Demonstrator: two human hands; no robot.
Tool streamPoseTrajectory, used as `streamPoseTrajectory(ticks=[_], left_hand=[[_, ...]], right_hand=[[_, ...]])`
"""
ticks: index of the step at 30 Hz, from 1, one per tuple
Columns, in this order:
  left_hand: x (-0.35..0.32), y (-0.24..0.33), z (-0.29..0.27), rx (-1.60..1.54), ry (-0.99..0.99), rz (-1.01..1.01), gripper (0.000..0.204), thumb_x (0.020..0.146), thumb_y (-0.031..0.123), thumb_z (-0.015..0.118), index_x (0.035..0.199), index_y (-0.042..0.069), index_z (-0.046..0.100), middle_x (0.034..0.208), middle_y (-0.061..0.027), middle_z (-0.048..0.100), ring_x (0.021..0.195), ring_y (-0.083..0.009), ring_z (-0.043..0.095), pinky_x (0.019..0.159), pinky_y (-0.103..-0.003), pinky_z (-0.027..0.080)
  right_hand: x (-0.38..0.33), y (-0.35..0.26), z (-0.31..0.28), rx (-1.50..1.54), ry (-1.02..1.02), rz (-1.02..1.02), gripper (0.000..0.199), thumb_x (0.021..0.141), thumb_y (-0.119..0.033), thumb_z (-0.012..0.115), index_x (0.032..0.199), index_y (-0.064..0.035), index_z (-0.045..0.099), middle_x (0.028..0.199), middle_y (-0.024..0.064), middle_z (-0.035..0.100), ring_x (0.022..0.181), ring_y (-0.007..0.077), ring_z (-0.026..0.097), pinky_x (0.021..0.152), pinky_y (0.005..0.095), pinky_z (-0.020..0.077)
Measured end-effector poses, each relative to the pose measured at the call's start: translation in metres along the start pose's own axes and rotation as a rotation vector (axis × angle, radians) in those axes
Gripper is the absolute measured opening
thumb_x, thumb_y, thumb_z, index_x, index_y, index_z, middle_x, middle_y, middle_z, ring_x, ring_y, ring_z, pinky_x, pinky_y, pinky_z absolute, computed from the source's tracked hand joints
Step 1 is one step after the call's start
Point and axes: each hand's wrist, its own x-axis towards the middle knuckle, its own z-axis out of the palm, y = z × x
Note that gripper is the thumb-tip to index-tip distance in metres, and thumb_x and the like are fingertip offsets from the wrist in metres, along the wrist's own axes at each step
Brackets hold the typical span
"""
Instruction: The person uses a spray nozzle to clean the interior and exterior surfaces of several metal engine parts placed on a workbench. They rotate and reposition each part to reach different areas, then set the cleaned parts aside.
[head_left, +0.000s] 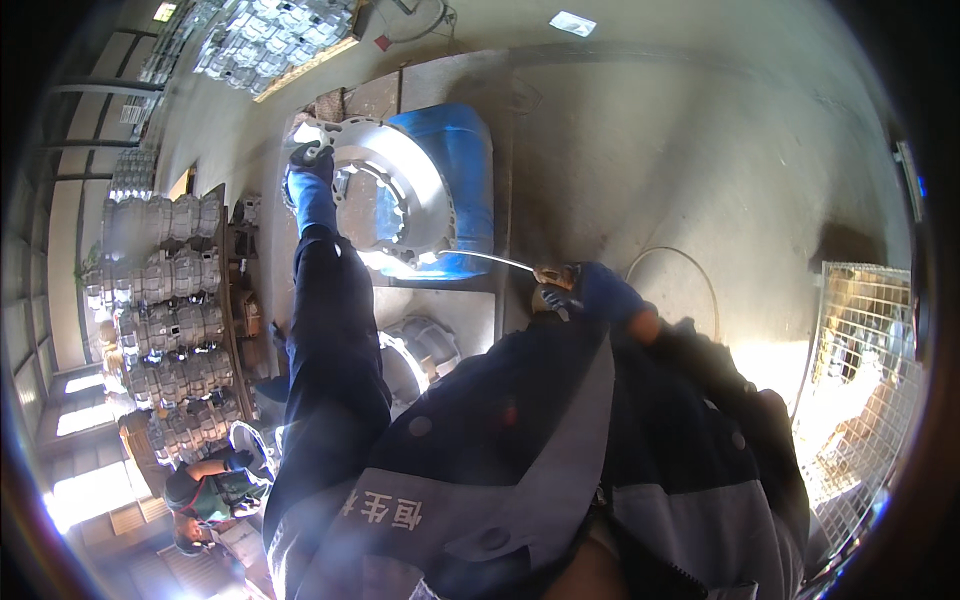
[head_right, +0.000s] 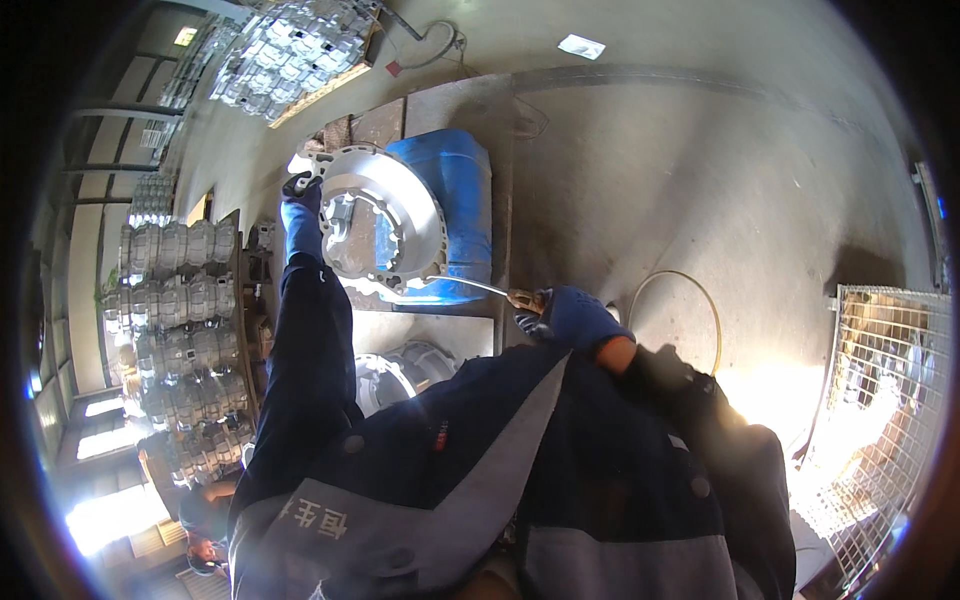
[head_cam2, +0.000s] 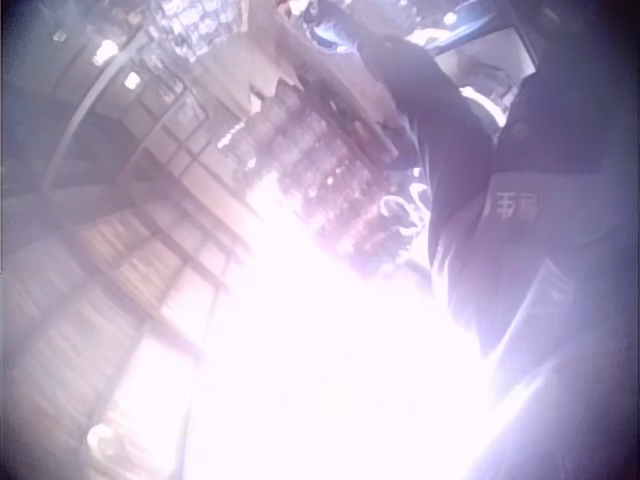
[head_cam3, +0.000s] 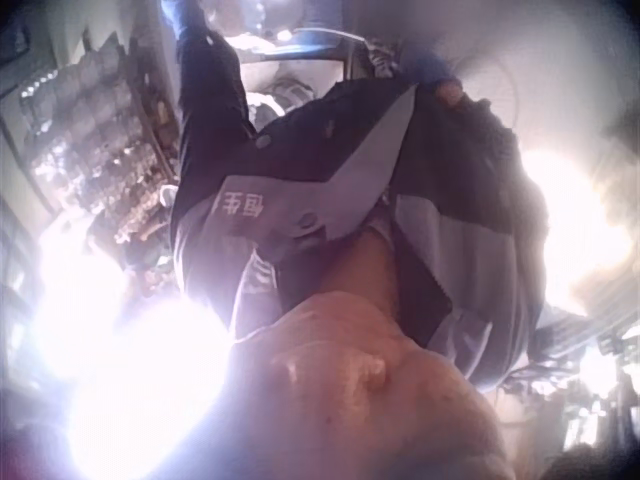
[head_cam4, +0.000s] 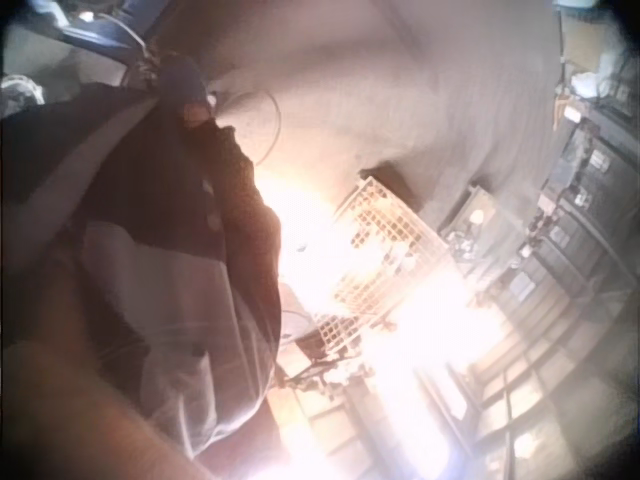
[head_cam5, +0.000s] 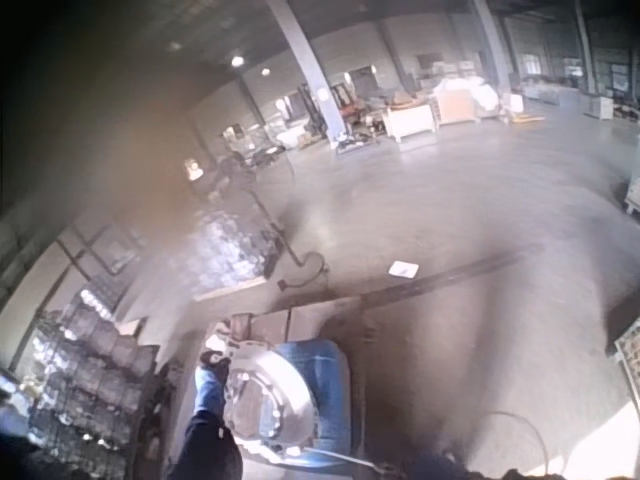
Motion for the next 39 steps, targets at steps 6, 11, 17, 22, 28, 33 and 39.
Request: streamPoseTrajectory(ticks=[6, 11, 17, 22, 28, 33, 39], left_hand=[[0.007, -0.029, -0.016, 0.184, 0.046, -0.002, 0.030, 0.074, 0.027, 0.080, 0.099, 0.011, 0.073, 0.090, -0.0069, 0.074, 0.081, -0.0193, 0.071, 0.075, -0.034, 0.054], [0.021, -0.054, -0.024, 0.274, 0.082, 0.025, 0.032, 0.073, 0.034, 0.079, 0.099, 0.016, 0.074, 0.091, -0.0061, 0.074, 0.083, -0.0225, 0.071, 0.077, -0.036, 0.054], [0.010, -0.043, -0.024, 0.262, 0.050, 0.083, 0.029, 0.073, 0.035, 0.079, 0.096, 0.017, 0.074, 0.088, -0.0052, 0.074, 0.083, -0.0237, 0.071, 0.077, -0.036, 0.054], [0.000, -0.006, -0.008, 0.186, -0.012, -0.032, 0.034, 0.077, 0.024, 0.077, 0.104, 0.006, 0.069, 0.094, -0.0104, 0.072, 0.084, -0.0236, 0.070, 0.076, -0.035, 0.054], [-0.004, 0.000, -0.012, -0.228, -0.006, -0.066, 0.033, 0.078, 0.023, 0.081, 0.105, 0.009, 0.067, 0.094, -0.0024, 0.070, 0.078, -0.0143, 0.062, 0.073, -0.032, 0.052], [-0.057, 0.083, -0.023, -0.508, -0.042, -0.145, 0.030, 0.095, 0.031, 0.062, 0.114, 0.007, 0.065, 0.103, 0.0025, 0.065, 0.091, -0.0127, 0.058, 0.080, -0.028, 0.047], [-0.048, 0.074, -0.031, -0.503, -0.061, -0.241, 0.019, 0.096, 0.032, 0.059, 0.094, 0.016, 0.070, 0.071, 0.0086, 0.056, 0.057, -0.0027, 0.044, 0.050, -0.022, 0.035]], right_hand=[[-0.008, 0.002, -0.006, -0.142, -0.106, 0.129, 0.037, 0.079, -0.037, 0.070, 0.100, -0.0064, 0.068, 0.085, 0.0232, 0.066, 0.083, 0.0437, 0.063, 0.072, 0.0466, 0.0508], [-0.007, -0.007, -0.009, -0.016, -0.120, 0.247, 0.038, 0.078, -0.031, 0.070, 0.107, -0.0066, 0.066, 0.090, 0.0227, 0.066, 0.087, 0.0392, 0.064, 0.075, 0.0439, 0.0504], [0.007, -0.105, -0.052, 0.003, -0.104, 0.343, 0.038, 0.078, -0.032, 0.069, 0.108, -0.0094, 0.068, 0.090, 0.0217, 0.067, 0.085, 0.0412, 0.065, 0.073, 0.0473, 0.0513], [0.009, -0.082, -0.041, -0.141, -0.226, 0.464, 0.058, 0.075, -0.025, 0.079, 0.124, -0.0028, 0.060, 0.101, 0.0187, 0.070, 0.098, 0.0199, 0.068, 0.084, 0.0321, 0.0498], [0.006, -0.066, -0.024, -0.103, -0.146, 0.209, 0.046, 0.079, -0.019, 0.073, 0.119, -0.0003, 0.062, 0.096, 0.0212, 0.069, 0.089, 0.0290, 0.068, 0.079, 0.0366, 0.0514], [0.024, -0.104, -0.036, 0.074, -0.180, 0.232, 0.047, 0.079, -0.012, 0.075, 0.122, 0.0022, 0.060, 0.101, 0.0170, 0.071, 0.086, 0.0221, 0.069, 0.079, 0.0335, 0.0522], [0.041, -0.092, -0.013, 0.024, 0.076, -0.047, 0.037, 0.084, -0.028, 0.069, 0.109, -0.0021, 0.066, 0.085, 0.0234, 0.066, 0.079, 0.0402, 0.065, 0.073, 0.0431, 0.0514]])
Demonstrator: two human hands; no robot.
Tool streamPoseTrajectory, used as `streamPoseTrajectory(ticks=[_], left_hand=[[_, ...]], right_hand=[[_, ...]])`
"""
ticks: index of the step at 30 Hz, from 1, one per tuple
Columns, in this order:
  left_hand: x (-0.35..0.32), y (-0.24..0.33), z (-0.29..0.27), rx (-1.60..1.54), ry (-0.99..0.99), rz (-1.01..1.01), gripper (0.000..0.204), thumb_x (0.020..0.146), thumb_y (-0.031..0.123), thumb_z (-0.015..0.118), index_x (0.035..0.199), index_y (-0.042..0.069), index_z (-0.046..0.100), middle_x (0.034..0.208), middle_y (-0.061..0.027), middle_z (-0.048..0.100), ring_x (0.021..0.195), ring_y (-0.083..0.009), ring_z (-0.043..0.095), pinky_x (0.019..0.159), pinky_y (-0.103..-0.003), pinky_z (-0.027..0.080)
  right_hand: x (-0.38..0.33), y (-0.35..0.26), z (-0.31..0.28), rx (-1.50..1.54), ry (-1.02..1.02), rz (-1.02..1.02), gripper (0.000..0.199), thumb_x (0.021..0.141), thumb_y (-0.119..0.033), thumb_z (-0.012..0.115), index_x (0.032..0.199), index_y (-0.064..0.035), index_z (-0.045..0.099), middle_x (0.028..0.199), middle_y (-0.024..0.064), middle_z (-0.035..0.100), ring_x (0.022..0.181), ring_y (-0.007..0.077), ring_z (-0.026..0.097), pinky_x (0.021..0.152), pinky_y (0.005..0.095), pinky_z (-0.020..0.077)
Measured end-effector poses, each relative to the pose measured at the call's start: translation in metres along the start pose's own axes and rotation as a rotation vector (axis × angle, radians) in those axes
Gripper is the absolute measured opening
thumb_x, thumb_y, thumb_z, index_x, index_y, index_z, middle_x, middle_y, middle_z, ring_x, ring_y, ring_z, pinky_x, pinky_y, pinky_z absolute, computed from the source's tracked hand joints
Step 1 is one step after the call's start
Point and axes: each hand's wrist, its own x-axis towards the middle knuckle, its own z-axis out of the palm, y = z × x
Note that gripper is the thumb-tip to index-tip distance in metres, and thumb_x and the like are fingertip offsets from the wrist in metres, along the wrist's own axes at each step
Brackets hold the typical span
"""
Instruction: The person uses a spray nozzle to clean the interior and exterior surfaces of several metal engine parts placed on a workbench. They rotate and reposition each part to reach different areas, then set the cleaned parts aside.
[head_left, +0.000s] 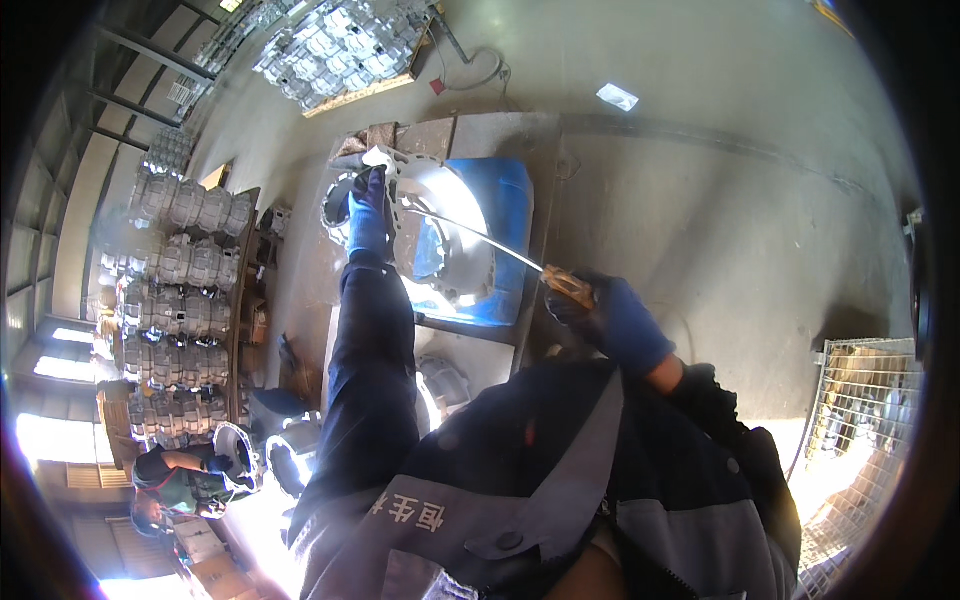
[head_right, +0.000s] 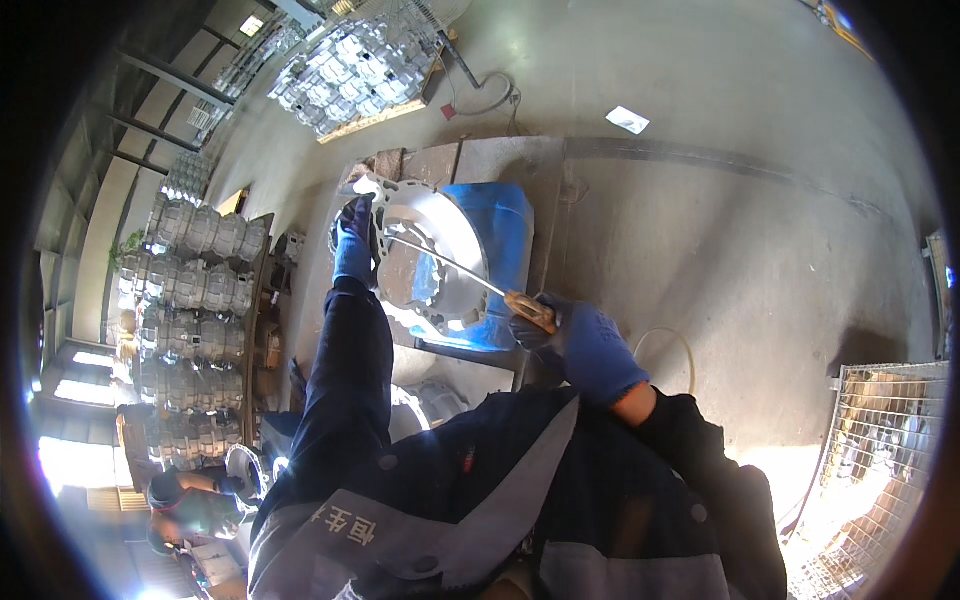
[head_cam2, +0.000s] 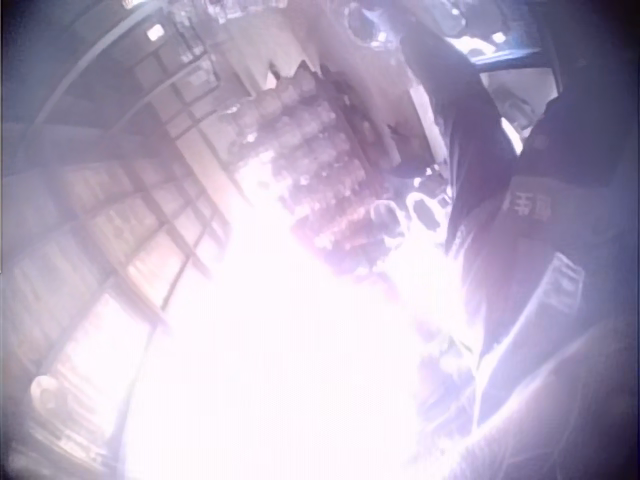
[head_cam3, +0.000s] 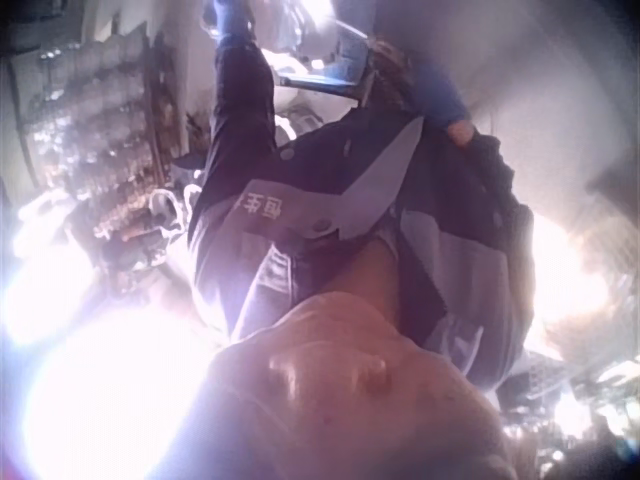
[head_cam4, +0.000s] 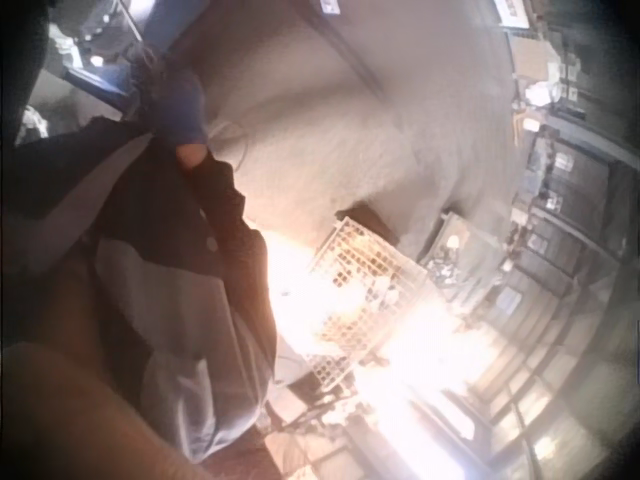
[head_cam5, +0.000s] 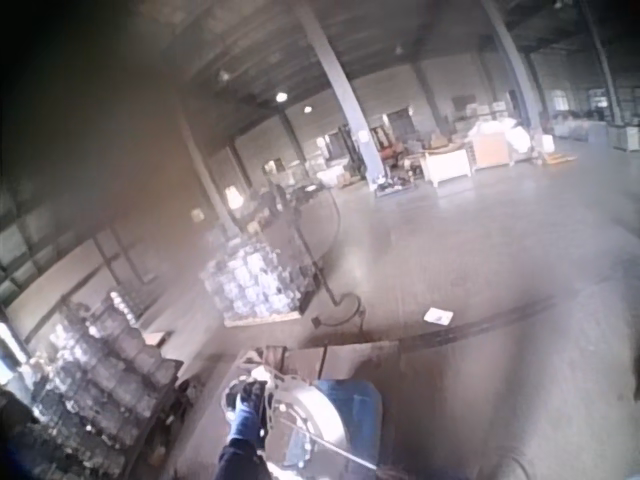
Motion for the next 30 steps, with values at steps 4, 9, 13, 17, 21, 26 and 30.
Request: streamPoseTrajectory(ticks=[4, 9, 13, 17, 21, 26, 30], left_hand=[[-0.008, 0.004, 0.006, -0.076, 0.026, 0.049, 0.023, 0.096, 0.029, 0.062, 0.103, 0.008, 0.069, 0.083, 0.0054, 0.064, 0.069, -0.0053, 0.054, 0.060, -0.023, 0.043], [0.001, -0.009, 0.002, -0.165, -0.017, 0.059, 0.020, 0.096, 0.025, 0.061, 0.106, 0.008, 0.067, 0.088, 0.0035, 0.064, 0.072, -0.0072, 0.055, 0.064, -0.024, 0.044], [0.010, -0.024, 0.002, -0.258, 0.007, 0.094, 0.020, 0.093, 0.026, 0.065, 0.104, 0.009, 0.068, 0.087, 0.0033, 0.066, 0.071, -0.0080, 0.057, 0.063, -0.024, 0.045], [0.023, -0.040, -0.012, -0.173, 0.008, 0.111, 0.025, 0.093, 0.028, 0.065, 0.108, 0.009, 0.066, 0.089, 0.0024, 0.066, 0.072, -0.0094, 0.057, 0.063, -0.025, 0.046], [0.026, -0.046, -0.009, -0.153, 0.032, 0.112, 0.029, 0.094, 0.032, 0.063, 0.111, 0.009, 0.065, 0.092, 0.0020, 0.065, 0.075, -0.0093, 0.057, 0.064, -0.026, 0.046], [0.012, -0.030, 0.002, -0.129, 0.010, 0.123, 0.030, 0.096, 0.034, 0.060, 0.113, 0.009, 0.064, 0.098, 0.0006, 0.065, 0.082, -0.0116, 0.057, 0.071, -0.029, 0.047], [0.027, -0.048, -0.006, 0.072, 0.050, 0.395, 0.034, 0.097, 0.027, 0.059, 0.123, 0.004, 0.059, 0.112, -0.0045, 0.064, 0.096, -0.0161, 0.061, 0.085, -0.031, 0.049]], right_hand=[[0.019, -0.027, 0.000, -0.190, -0.036, -0.056, 0.043, 0.084, -0.035, 0.070, 0.108, 0.0002, 0.065, 0.082, 0.0230, 0.066, 0.076, 0.0396, 0.065, 0.072, 0.0435, 0.0512], [0.024, -0.007, 0.009, -0.130, 0.010, -0.056, 0.044, 0.083, -0.035, 0.072, 0.107, 0.0004, 0.065, 0.086, 0.0230, 0.066, 0.080, 0.0399, 0.064, 0.072, 0.0438, 0.0507], [0.027, -0.021, 0.007, -0.085, -0.101, -0.009, 0.040, 0.084, -0.032, 0.071, 0.108, -0.0003, 0.064, 0.089, 0.0242, 0.066, 0.083, 0.0406, 0.064, 0.072, 0.0438, 0.0502], [0.030, -0.051, -0.012, 0.165, -0.121, 0.181, 0.037, 0.087, -0.028, 0.071, 0.105, 0.0037, 0.065, 0.088, 0.0208, 0.069, 0.070, 0.0277, 0.067, 0.066, 0.0357, 0.0496], [0.040, -0.015, 0.017, -0.093, -0.004, -0.122, 0.032, 0.089, -0.027, 0.069, 0.104, 0.0007, 0.068, 0.077, 0.0120, 0.068, 0.064, 0.0154, 0.063, 0.060, 0.0286, 0.0484], [0.055, -0.053, -0.013, 0.195, -0.057, 0.101, 0.028, 0.091, -0.024, 0.067, 0.104, 0.0005, 0.067, 0.074, 0.0110, 0.066, 0.063, 0.0126, 0.060, 0.058, 0.0271, 0.0473], [0.074, -0.041, 0.012, -0.025, -0.080, 0.051, 0.029, 0.092, -0.023, 0.065, 0.103, 0.0034, 0.065, 0.074, 0.0139, 0.065, 0.063, 0.0136, 0.059, 0.058, 0.0294, 0.0486]])
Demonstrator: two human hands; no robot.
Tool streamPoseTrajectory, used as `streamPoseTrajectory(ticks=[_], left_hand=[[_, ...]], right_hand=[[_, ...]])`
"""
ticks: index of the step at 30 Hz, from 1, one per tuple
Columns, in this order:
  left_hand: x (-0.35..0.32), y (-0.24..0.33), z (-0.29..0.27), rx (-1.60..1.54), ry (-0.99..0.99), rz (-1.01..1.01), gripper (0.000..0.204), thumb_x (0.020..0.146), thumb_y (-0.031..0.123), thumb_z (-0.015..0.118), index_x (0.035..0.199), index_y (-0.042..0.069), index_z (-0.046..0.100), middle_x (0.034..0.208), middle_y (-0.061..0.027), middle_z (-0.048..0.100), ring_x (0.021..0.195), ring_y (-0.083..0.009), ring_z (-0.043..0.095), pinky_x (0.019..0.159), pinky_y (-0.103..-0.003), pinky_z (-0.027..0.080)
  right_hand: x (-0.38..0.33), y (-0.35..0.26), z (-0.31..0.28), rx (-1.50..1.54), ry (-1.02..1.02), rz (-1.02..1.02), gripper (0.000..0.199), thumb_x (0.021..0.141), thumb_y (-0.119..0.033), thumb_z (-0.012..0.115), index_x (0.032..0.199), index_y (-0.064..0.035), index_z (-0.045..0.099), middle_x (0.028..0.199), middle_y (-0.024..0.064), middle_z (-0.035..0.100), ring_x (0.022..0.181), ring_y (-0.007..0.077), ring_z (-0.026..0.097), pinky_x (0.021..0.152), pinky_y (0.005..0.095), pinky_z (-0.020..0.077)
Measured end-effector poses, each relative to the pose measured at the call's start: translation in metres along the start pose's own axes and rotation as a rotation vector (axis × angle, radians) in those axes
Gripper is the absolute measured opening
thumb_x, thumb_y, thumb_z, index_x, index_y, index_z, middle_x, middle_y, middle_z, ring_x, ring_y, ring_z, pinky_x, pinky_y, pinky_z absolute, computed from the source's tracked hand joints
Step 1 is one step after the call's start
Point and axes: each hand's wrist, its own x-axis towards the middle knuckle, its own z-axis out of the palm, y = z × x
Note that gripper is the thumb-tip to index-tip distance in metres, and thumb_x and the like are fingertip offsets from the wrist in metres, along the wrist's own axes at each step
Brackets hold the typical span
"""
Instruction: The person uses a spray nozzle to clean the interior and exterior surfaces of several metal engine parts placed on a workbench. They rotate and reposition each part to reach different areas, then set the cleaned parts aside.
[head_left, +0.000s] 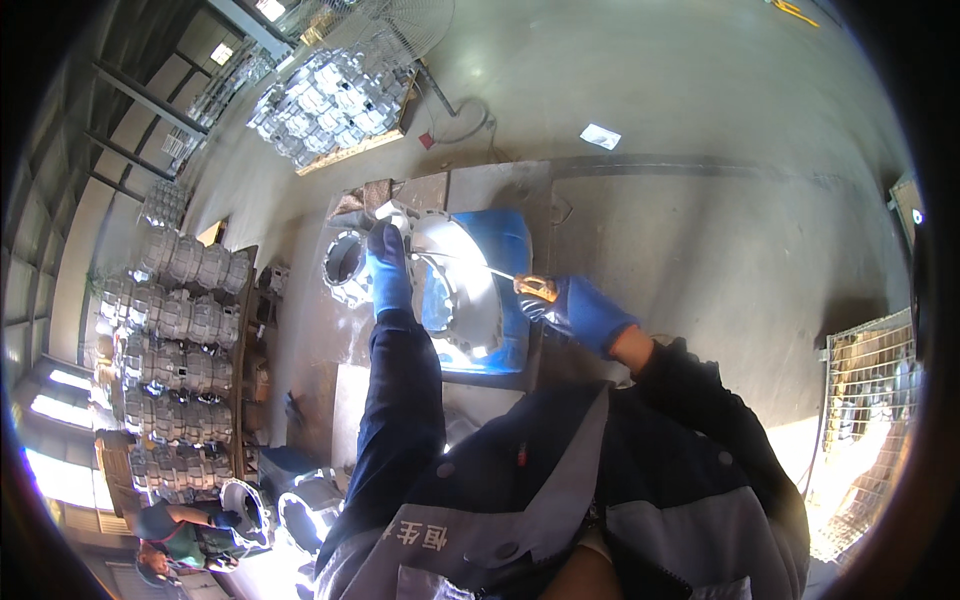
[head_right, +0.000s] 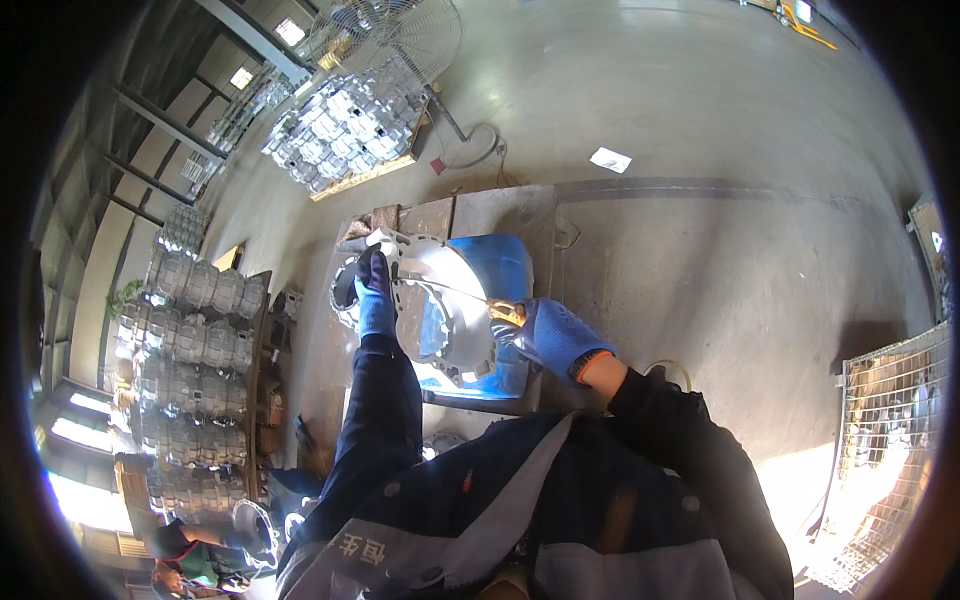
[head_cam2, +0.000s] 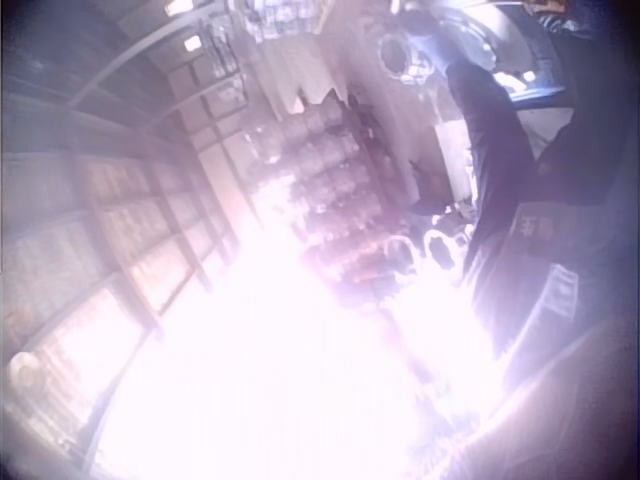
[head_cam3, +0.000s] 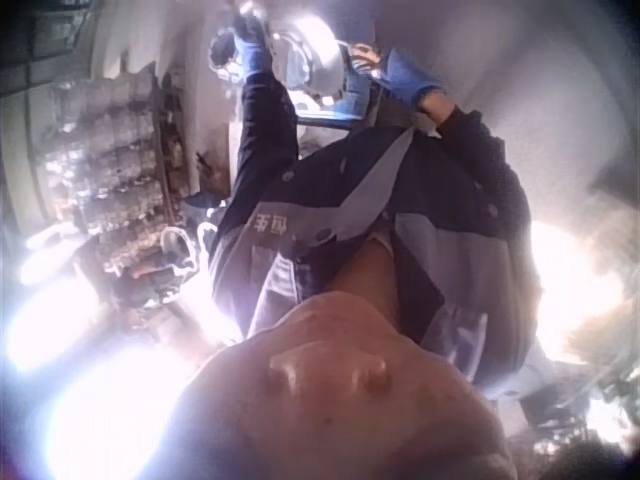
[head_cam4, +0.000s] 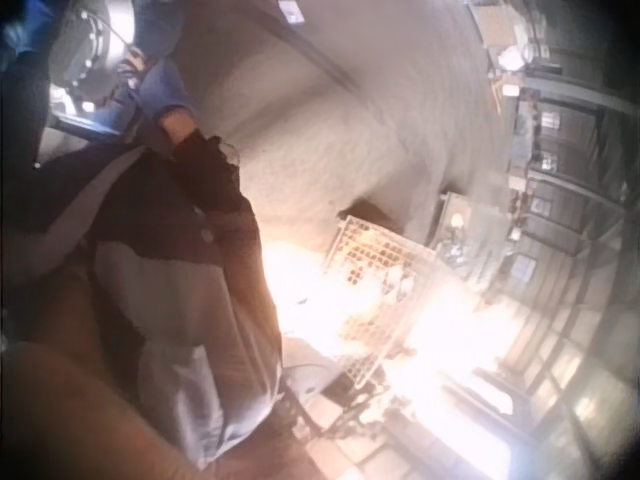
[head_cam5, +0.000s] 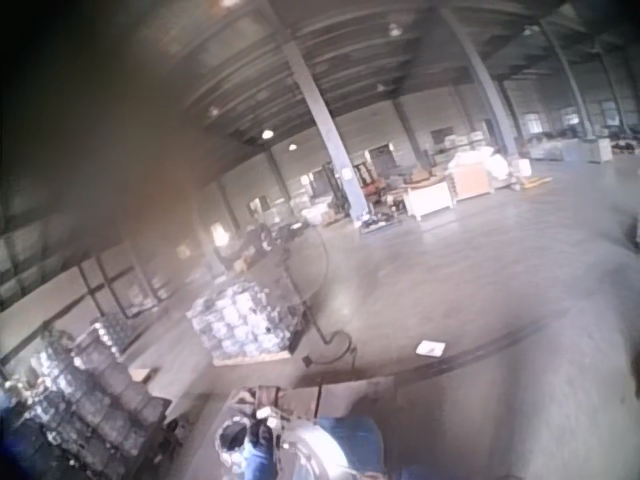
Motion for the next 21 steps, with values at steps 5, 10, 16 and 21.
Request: streamPoseTrajectory(ticks=[5, 10, 16, 21], left_hand=[[-0.012, 0.025, 0.025, -0.174, 0.062, -0.197, 0.034, 0.098, 0.024, 0.058, 0.122, 0.000, 0.059, 0.110, -0.0058, 0.065, 0.095, -0.0151, 0.062, 0.083, -0.027, 0.050], [0.008, -0.026, -0.002, 0.206, 0.064, -0.025, 0.026, 0.097, 0.022, 0.058, 0.110, 0.001, 0.063, 0.099, -0.0036, 0.066, 0.084, -0.0145, 0.062, 0.076, -0.027, 0.051], [-0.010, 0.020, 0.018, -0.062, 0.082, -0.223, 0.020, 0.095, 0.023, 0.063, 0.086, 0.009, 0.051, 0.093, -0.0035, 0.065, 0.081, -0.0125, 0.059, 0.073, -0.028, 0.050], [-0.010, 0.027, 0.012, -0.065, 0.066, -0.229, 0.024, 0.094, 0.021, 0.064, 0.084, 0.013, 0.045, 0.091, -0.0015, 0.061, 0.081, -0.0119, 0.055, 0.072, -0.028, 0.048]], right_hand=[[0.023, 0.022, -0.022, 0.077, 0.021, -0.008, 0.031, 0.096, -0.029, 0.059, 0.118, -0.0072, 0.063, 0.076, 0.0124, 0.066, 0.064, 0.0156, 0.062, 0.055, 0.0292, 0.0500], [0.036, -0.003, -0.022, 0.199, -0.087, 0.227, 0.032, 0.096, -0.039, 0.057, 0.116, -0.0152, 0.065, 0.065, 0.0050, 0.061, 0.048, 0.0146, 0.058, 0.042, 0.0284, 0.0461], [0.032, -0.006, -0.029, 0.182, -0.078, 0.203, 0.032, 0.096, -0.039, 0.056, 0.118, -0.0176, 0.065, 0.063, 0.0024, 0.057, 0.047, 0.0132, 0.056, 0.041, 0.0281, 0.0458], [0.037, 0.000, -0.019, 0.239, -0.083, 0.174, 0.038, 0.094, -0.045, 0.058, 0.115, -0.0149, 0.067, 0.062, 0.0026, 0.055, 0.047, 0.0123, 0.055, 0.040, 0.0281, 0.0463]])
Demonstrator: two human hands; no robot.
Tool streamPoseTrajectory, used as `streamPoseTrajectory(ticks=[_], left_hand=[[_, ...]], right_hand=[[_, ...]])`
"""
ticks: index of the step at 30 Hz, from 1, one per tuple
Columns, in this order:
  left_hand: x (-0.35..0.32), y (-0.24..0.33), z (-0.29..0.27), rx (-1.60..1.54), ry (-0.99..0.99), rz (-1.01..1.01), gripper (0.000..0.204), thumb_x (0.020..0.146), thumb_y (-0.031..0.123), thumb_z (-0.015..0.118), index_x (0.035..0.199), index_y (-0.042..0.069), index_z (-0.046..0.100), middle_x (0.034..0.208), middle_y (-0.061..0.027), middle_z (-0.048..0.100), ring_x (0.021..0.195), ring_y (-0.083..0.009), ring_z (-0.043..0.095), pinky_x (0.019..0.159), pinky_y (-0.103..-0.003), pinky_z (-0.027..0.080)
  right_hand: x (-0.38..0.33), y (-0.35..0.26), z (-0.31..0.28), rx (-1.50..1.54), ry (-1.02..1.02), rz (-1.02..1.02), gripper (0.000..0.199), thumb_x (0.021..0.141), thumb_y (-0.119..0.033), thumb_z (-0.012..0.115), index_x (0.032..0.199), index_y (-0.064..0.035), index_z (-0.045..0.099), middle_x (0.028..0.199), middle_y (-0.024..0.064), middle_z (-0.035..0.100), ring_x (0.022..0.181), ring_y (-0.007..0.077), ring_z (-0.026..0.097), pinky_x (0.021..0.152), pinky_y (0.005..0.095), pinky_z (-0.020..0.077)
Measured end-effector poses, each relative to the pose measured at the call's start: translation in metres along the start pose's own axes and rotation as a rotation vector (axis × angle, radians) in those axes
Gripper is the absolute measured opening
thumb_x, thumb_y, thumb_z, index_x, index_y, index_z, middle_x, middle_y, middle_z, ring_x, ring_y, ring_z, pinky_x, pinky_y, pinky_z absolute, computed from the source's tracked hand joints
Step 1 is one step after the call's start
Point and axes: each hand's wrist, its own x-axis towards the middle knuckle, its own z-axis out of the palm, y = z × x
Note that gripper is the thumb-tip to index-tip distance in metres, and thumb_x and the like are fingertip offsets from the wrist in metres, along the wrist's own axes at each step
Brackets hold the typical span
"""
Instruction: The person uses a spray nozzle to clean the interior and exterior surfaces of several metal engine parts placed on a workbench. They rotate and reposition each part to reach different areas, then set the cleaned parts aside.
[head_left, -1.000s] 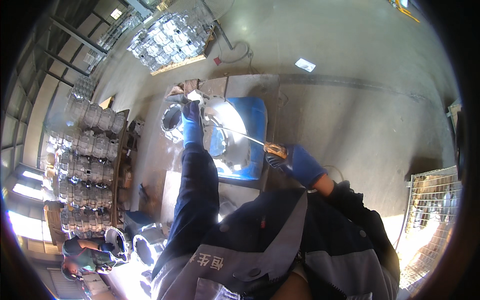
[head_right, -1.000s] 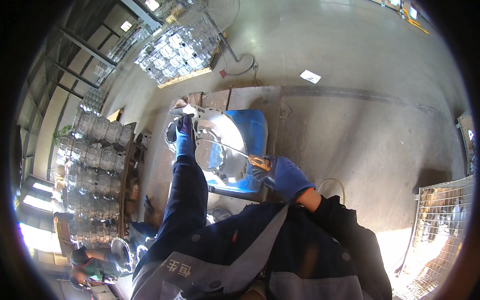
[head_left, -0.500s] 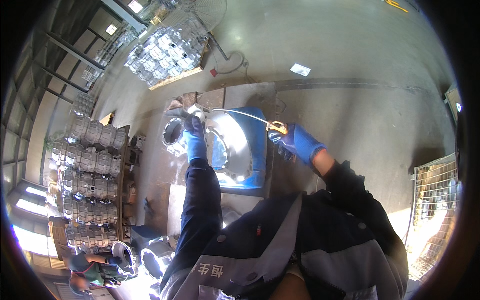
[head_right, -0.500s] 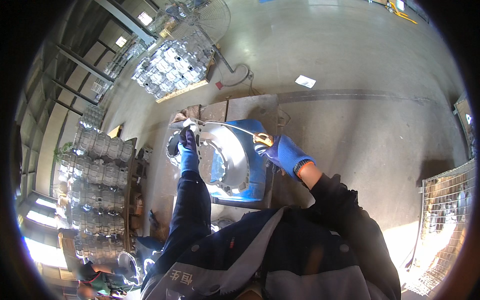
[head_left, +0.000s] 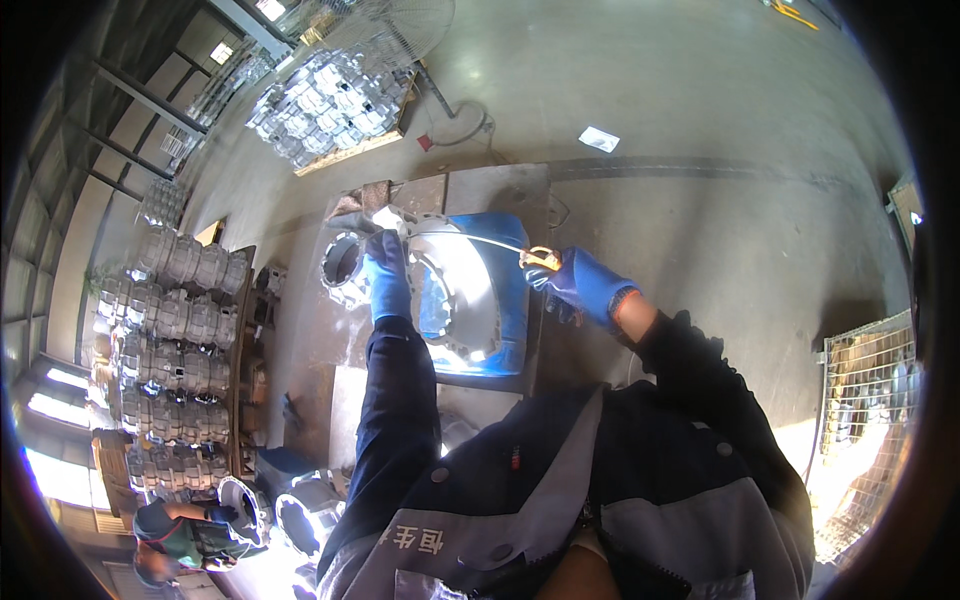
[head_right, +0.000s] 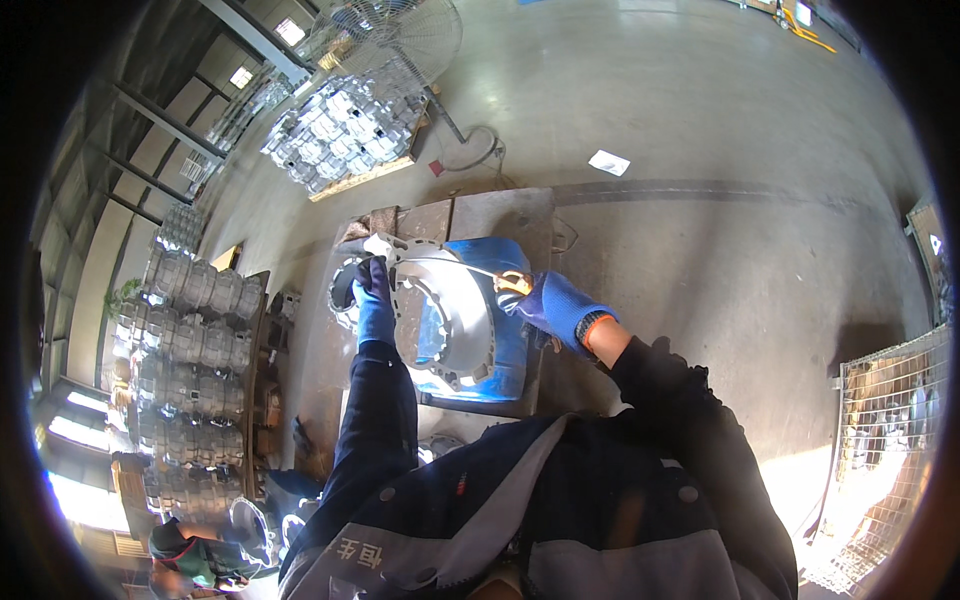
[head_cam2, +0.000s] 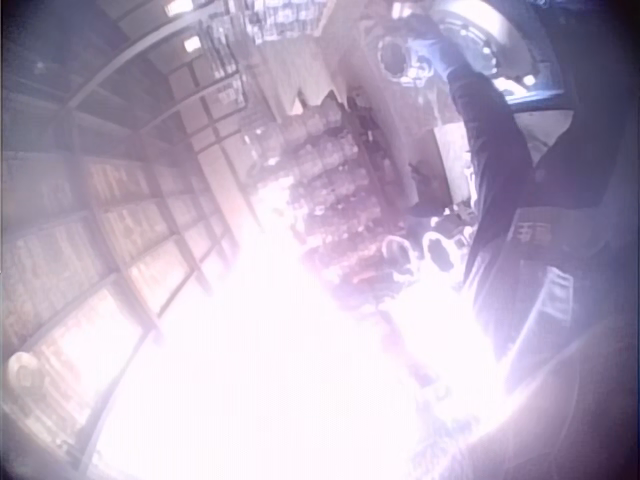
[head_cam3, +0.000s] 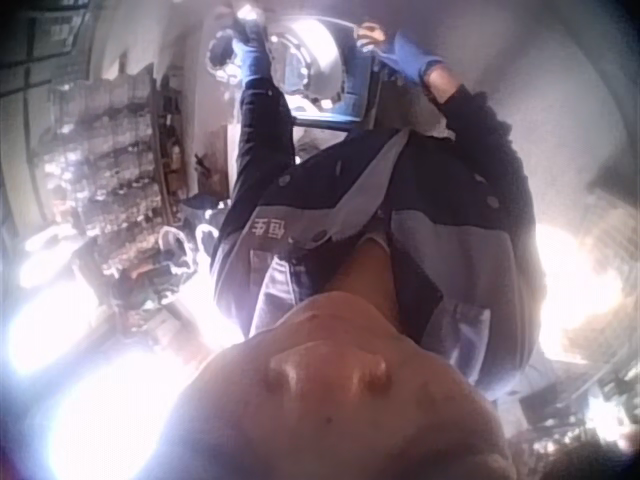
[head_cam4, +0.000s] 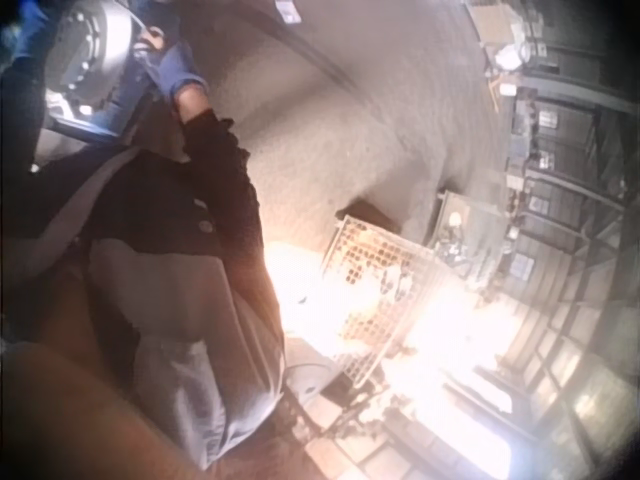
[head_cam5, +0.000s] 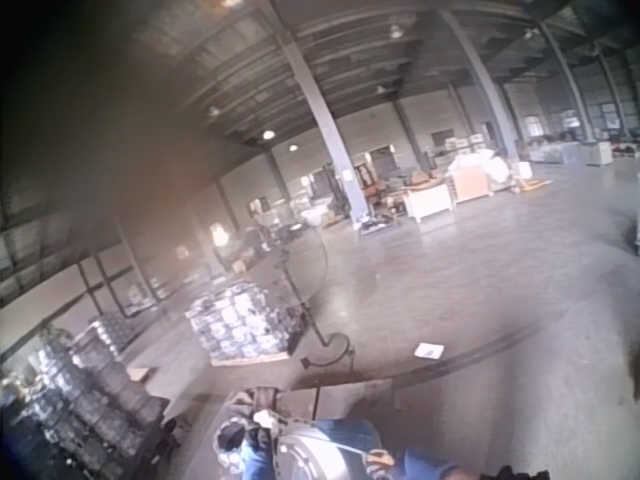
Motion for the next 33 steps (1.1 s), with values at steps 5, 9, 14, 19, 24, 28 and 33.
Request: streamPoseTrajectory(ticks=[5, 9, 14, 19, 24, 28, 33], left_hand=[[-0.009, 0.010, 0.014, -0.129, 0.021, -0.046, 0.028, 0.094, 0.018, 0.065, 0.081, 0.016, 0.040, 0.081, 0.0019, 0.054, 0.074, -0.0099, 0.049, 0.069, -0.027, 0.045], [0.019, -0.037, -0.012, 0.147, 0.065, 0.053, 0.028, 0.093, 0.021, 0.066, 0.081, 0.016, 0.041, 0.080, 0.0025, 0.055, 0.073, -0.0098, 0.051, 0.068, -0.027, 0.046], [-0.006, 0.007, 0.008, -0.118, 0.002, 0.010, 0.022, 0.093, 0.027, 0.065, 0.085, 0.013, 0.050, 0.084, 0.0012, 0.060, 0.073, -0.0097, 0.054, 0.067, -0.027, 0.046], [0.012, -0.016, -0.004, 0.070, 0.018, 0.019, 0.020, 0.092, 0.027, 0.065, 0.094, 0.007, 0.060, 0.083, -0.0011, 0.062, 0.076, -0.0116, 0.057, 0.071, -0.028, 0.047], [0.028, -0.043, -0.018, 0.602, 0.072, 0.258, 0.032, 0.079, 0.022, 0.080, 0.100, 0.006, 0.061, 0.085, -0.0037, 0.064, 0.073, -0.0129, 0.057, 0.065, -0.029, 0.050], [0.033, -0.044, 0.001, 0.481, -0.004, -0.026, 0.039, 0.073, 0.004, 0.082, 0.102, 0.008, 0.058, 0.084, -0.0032, 0.063, 0.069, -0.0118, 0.056, 0.060, -0.027, 0.050], [0.041, -0.063, -0.013, 0.393, 0.005, -0.003, 0.038, 0.073, 0.001, 0.081, 0.102, 0.007, 0.058, 0.084, -0.0023, 0.063, 0.071, -0.0115, 0.057, 0.061, -0.026, 0.050]], right_hand=[[0.012, 0.017, -0.005, -0.077, 0.025, -0.006, 0.037, 0.095, -0.045, 0.058, 0.111, -0.0135, 0.068, 0.058, 0.0028, 0.054, 0.046, 0.0118, 0.054, 0.040, 0.0292, 0.0460], [0.010, 0.006, 0.002, -0.018, 0.001, -0.063, 0.035, 0.095, -0.044, 0.058, 0.110, -0.0131, 0.067, 0.059, 0.0030, 0.057, 0.045, 0.0118, 0.055, 0.039, 0.0291, 0.0465], [0.017, 0.006, -0.004, 0.040, 0.004, 0.040, 0.036, 0.095, -0.044, 0.058, 0.113, -0.0142, 0.065, 0.059, 0.0030, 0.057, 0.044, 0.0133, 0.057, 0.038, 0.0286, 0.0467], [0.024, 0.005, -0.007, 0.005, 0.016, -0.004, 0.034, 0.095, -0.043, 0.057, 0.114, -0.0150, 0.065, 0.061, 0.0032, 0.058, 0.044, 0.0132, 0.056, 0.037, 0.0292, 0.0464], [0.037, -0.001, -0.005, -0.070, 0.006, -0.008, 0.033, 0.098, -0.039, 0.054, 0.120, -0.0157, 0.061, 0.068, 0.0047, 0.060, 0.045, 0.0138, 0.057, 0.036, 0.0287, 0.0466], [0.055, 0.019, -0.001, -0.006, 0.021, -0.012, 0.037, 0.097, -0.037, 0.054, 0.127, -0.0156, 0.059, 0.074, 0.0075, 0.064, 0.047, 0.0164, 0.059, 0.036, 0.0289, 0.0479], [0.056, 0.018, -0.016, -0.037, 0.078, 0.251, 0.037, 0.094, -0.040, 0.058, 0.123, -0.0165, 0.062, 0.072, 0.0070, 0.063, 0.046, 0.0156, 0.058, 0.037, 0.0291, 0.0473]])
